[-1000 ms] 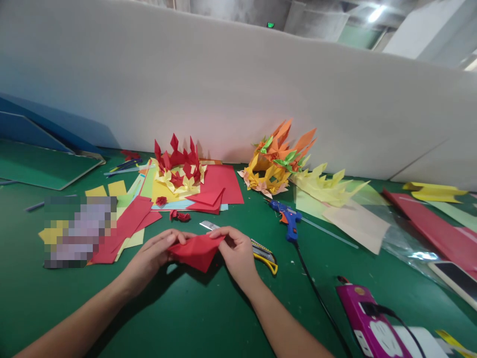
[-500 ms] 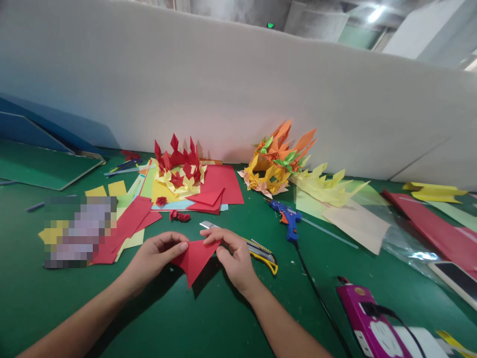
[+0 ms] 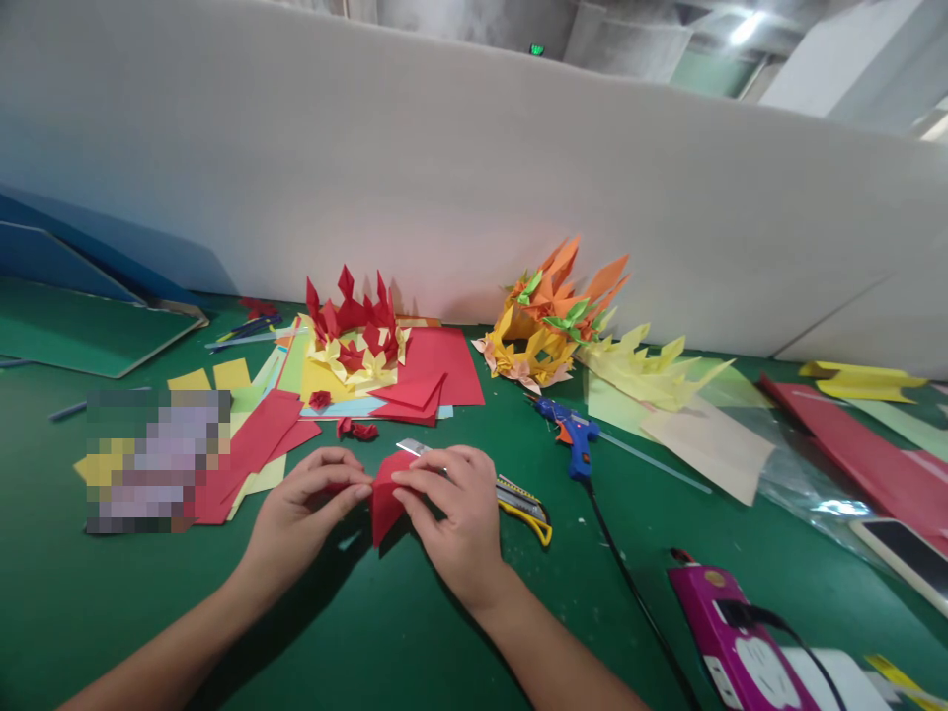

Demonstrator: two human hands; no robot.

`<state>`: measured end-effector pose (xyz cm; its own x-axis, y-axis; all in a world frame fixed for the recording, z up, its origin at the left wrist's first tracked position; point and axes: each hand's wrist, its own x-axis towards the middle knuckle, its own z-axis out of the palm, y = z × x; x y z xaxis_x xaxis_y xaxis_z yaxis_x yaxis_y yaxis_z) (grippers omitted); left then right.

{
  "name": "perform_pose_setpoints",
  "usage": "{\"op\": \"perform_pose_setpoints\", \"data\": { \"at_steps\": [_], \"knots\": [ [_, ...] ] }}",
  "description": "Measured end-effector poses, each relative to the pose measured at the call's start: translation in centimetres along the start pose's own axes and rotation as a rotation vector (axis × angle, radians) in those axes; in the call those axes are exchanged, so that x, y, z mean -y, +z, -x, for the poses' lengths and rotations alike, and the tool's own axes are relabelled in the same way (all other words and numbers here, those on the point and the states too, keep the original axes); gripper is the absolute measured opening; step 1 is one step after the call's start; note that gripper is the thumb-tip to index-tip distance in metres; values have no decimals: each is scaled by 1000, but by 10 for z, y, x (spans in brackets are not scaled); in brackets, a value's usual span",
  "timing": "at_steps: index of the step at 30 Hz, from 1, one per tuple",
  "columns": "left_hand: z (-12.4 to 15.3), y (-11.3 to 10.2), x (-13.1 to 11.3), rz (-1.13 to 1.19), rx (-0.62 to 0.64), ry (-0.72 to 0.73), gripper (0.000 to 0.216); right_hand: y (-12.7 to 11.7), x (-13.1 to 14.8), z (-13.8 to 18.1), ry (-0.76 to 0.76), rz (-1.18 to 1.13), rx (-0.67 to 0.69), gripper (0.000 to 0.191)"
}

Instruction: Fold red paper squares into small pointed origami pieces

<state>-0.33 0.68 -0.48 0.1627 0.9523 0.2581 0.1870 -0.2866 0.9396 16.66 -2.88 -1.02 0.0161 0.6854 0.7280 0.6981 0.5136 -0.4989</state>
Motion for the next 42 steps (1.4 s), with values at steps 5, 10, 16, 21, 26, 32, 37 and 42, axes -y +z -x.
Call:
{"op": "perform_pose_setpoints", "data": {
  "at_steps": [5, 10, 16, 21, 26, 32, 37, 42],
  "knots": [
    [4, 1, -1, -23, -29, 70, 8, 2, 2, 0, -20, -36, 10, 7],
    [7, 2, -2, -49, 2, 147, 10, 3, 5, 0, -8, -88, 51, 5],
    [6, 3, -3, -89, 24, 172, 9, 4, 7, 0, 45, -149, 107, 6],
    [6, 4, -4, -119, 46, 197, 10, 6, 8, -1, 81, -194, 125, 9],
    [7, 4, -3, -131, 74, 159, 11, 8, 8, 0, 127, -229, 114, 10],
    [7, 4, -5, -131, 108, 142, 11, 6, 10, 0, 178, -263, 113, 10],
    [7, 5, -8, -95, 113, 139, 14, 5, 11, -1, 182, -274, 107, 9],
    [8, 5, -7, -104, 104, 145, 9, 7, 8, 2, 171, -281, 139, 10]
  ]
}}
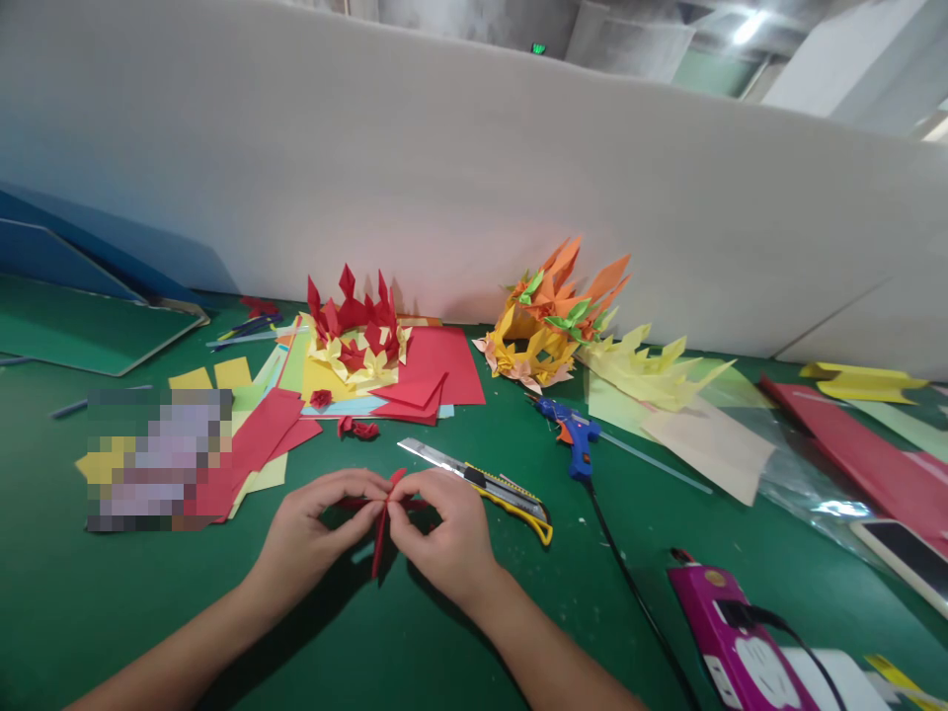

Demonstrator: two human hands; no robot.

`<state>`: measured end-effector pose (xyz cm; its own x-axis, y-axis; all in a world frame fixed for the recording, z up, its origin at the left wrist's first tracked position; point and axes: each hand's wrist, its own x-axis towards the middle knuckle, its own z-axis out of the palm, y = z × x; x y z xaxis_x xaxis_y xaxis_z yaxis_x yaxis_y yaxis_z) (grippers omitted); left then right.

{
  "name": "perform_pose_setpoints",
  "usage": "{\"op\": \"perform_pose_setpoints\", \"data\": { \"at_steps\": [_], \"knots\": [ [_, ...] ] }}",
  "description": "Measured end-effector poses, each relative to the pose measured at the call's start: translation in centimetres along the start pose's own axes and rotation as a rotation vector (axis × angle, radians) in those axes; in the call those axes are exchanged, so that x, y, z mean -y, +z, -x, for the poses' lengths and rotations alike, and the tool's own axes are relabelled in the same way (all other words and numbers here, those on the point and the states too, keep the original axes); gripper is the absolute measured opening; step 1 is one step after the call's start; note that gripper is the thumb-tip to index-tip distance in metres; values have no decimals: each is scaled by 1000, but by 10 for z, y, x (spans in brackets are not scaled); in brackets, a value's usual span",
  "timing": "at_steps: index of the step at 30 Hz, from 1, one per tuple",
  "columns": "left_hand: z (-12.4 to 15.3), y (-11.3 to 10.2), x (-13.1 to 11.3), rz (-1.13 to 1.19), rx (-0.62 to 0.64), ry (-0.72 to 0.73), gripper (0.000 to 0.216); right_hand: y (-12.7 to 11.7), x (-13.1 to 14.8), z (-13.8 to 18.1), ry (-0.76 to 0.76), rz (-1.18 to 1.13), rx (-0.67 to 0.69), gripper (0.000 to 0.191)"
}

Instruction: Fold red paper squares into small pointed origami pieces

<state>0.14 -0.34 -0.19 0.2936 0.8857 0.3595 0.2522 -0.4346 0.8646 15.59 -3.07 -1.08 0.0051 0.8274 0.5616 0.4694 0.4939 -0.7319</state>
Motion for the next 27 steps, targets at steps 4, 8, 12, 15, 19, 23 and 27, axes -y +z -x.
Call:
{"op": "perform_pose_setpoints", "data": {
  "at_steps": [4, 8, 12, 15, 19, 23, 27],
  "knots": [
    [1, 2, 0, -14, 11, 32, 10, 0, 0, 0, -25, -1, 18, 10],
    [0, 3, -1, -50, 21, 69, 10, 0, 1, -1, -50, -2, 30, 10],
    [0, 2, -1, -79, 58, 63, 11, -1, 1, -3, -81, -21, 55, 12],
    [-1, 1, 0, -95, 85, 75, 10, -2, 1, -4, -80, -21, 69, 13],
    [-2, 1, 1, -132, 79, 122, 10, -4, 2, -4, -18, -51, 54, 11],
    [-3, 0, 1, -152, 43, 79, 10, -5, 2, -4, 59, -118, 84, 2],
    [-2, 0, 2, -131, 32, 56, 9, -3, 2, -4, 113, -133, 59, 2]
  ]
}}
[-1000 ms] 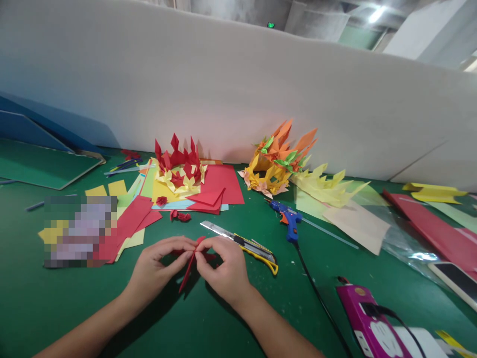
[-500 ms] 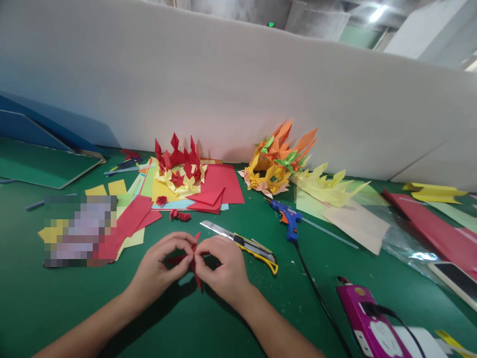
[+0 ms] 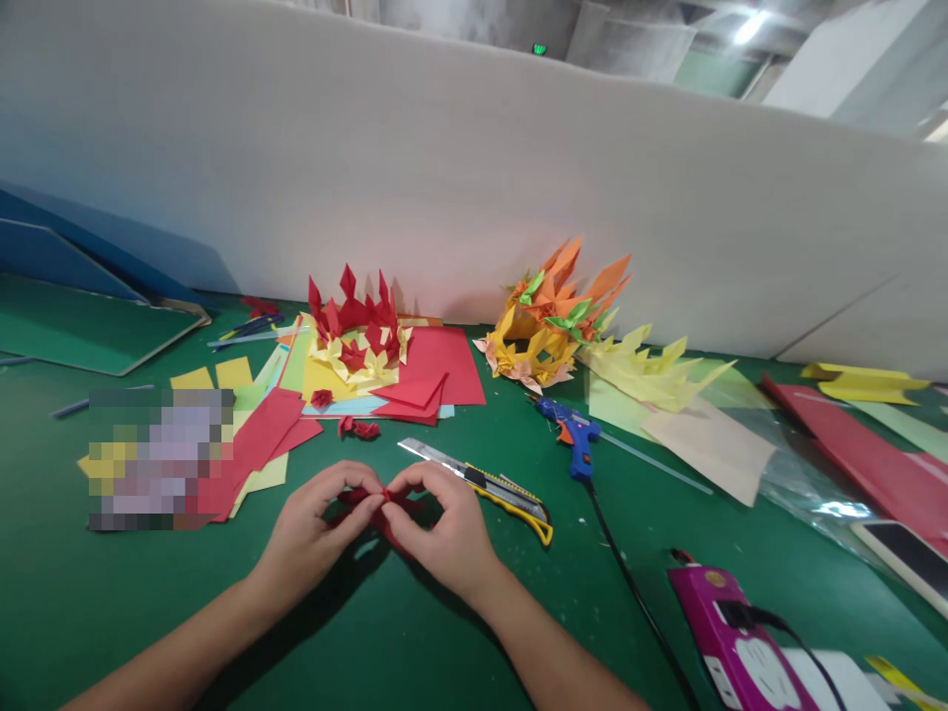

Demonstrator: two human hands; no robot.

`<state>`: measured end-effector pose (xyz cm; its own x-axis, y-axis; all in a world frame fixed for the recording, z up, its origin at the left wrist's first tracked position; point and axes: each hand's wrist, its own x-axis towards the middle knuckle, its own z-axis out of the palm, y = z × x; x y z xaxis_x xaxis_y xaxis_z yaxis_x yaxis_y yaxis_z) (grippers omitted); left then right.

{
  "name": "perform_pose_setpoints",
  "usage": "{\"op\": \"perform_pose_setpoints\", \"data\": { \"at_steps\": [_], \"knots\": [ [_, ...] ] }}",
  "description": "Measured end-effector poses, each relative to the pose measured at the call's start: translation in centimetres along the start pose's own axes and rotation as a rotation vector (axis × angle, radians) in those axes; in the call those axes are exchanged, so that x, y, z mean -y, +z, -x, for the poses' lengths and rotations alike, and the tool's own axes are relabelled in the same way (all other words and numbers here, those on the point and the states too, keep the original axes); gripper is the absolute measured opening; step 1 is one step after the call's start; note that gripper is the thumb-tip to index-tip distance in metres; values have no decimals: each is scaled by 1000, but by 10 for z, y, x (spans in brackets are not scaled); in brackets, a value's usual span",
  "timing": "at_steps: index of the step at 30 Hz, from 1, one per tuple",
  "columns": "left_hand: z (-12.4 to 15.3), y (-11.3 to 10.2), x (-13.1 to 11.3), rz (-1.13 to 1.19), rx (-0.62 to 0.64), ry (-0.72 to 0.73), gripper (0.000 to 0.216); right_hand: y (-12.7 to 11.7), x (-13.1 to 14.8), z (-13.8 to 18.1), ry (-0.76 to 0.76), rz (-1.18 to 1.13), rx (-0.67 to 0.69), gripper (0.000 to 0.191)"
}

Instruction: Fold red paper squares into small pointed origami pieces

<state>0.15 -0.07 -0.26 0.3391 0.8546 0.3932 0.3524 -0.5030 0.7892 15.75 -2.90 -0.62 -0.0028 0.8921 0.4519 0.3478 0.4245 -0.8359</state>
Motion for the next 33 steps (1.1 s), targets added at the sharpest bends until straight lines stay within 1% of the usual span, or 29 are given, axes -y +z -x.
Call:
{"op": "perform_pose_setpoints", "data": {
  "at_steps": [2, 7, 11, 13, 17, 21, 23, 26, 30, 33],
  "knots": [
    [1, 1, 0, 21, 0, -24, 9, 1, -1, 0, 27, -5, -16, 5],
    [1, 1, -1, 103, 29, -183, 5, 1, -3, 0, 78, -15, -13, 7],
    [0, 1, -1, 148, 91, -264, 8, 2, -2, 0, 97, -36, -8, 7],
    [-1, 2, 0, 198, 102, -319, 11, 3, -4, 0, 111, -69, -20, 7],
    [-3, 3, 1, 327, 97, -421, 16, 4, -12, 1, 156, -150, -42, 11],
    [-6, 2, 2, 386, 41, -511, 18, 5, -19, 1, 250, -184, -28, 17],
    [-7, 1, 4, 415, 12, -514, 18, 5, -20, 1, 284, -193, -27, 18],
    [-6, 1, 8, 430, -11, -468, 18, 5, -18, -1, 324, -218, -26, 16],
    [-4, 2, 10, 293, 16, -403, 9, 4, -16, -3, 404, -271, -33, 16],
    [-5, 0, 6, 249, 34, -434, 11, 4, -16, -5, 480, -336, -10, 15]
  ]
}}
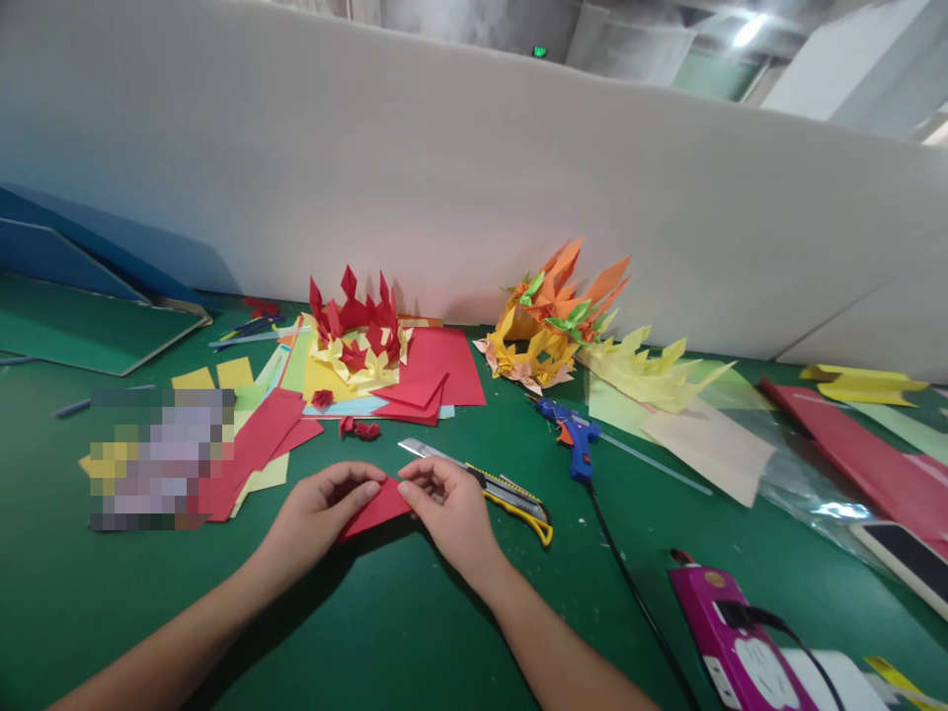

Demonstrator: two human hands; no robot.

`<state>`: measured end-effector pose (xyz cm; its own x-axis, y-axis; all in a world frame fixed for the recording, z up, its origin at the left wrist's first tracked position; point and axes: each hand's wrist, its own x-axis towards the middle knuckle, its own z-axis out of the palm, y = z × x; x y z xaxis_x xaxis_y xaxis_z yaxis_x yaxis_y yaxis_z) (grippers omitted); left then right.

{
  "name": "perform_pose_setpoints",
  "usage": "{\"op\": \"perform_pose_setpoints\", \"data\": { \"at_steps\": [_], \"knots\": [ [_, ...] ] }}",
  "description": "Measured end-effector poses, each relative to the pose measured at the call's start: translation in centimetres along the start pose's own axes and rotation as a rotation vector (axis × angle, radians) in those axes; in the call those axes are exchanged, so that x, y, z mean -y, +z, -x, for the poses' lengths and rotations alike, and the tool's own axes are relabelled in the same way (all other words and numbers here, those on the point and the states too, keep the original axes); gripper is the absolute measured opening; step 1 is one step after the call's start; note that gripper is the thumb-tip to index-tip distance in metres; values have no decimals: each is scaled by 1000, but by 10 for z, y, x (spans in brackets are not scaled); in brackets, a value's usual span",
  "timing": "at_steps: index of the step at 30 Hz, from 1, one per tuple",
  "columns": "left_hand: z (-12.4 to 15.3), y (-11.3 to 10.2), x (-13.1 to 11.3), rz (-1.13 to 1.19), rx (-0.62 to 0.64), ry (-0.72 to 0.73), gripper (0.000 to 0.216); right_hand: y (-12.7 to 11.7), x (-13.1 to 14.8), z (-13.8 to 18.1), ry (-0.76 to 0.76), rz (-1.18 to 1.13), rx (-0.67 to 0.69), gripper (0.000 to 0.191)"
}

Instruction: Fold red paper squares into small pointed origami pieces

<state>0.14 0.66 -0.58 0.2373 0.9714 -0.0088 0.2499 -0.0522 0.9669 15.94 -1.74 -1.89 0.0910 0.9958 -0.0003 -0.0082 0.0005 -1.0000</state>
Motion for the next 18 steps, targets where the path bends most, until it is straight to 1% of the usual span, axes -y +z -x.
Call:
{"op": "perform_pose_setpoints", "data": {
  "at_steps": [4, 9, 12, 14, 16, 18],
  "knots": [
    [0, -1, -5, 47, 50, -160, 19, 0, 2, -2, 99, -63, 14, 19],
    [-2, -4, -5, 242, 95, -307, 29, -2, 1, -2, 146, -114, 39, 27],
    [-2, -6, -5, 378, 152, -478, 33, -5, -1, -1, 172, -163, 83, 33],
    [-2, -8, -5, 493, 188, -544, 34, -6, -1, -1, 170, -214, 123, 39],
    [-3, -9, -6, 609, 213, -564, 32, -7, -1, 0, 137, -256, 160, 42],
    [-3, -9, -7, 706, 198, -580, 24, -6, 0, 0, 90, -269, 184, 42]
  ]
}}
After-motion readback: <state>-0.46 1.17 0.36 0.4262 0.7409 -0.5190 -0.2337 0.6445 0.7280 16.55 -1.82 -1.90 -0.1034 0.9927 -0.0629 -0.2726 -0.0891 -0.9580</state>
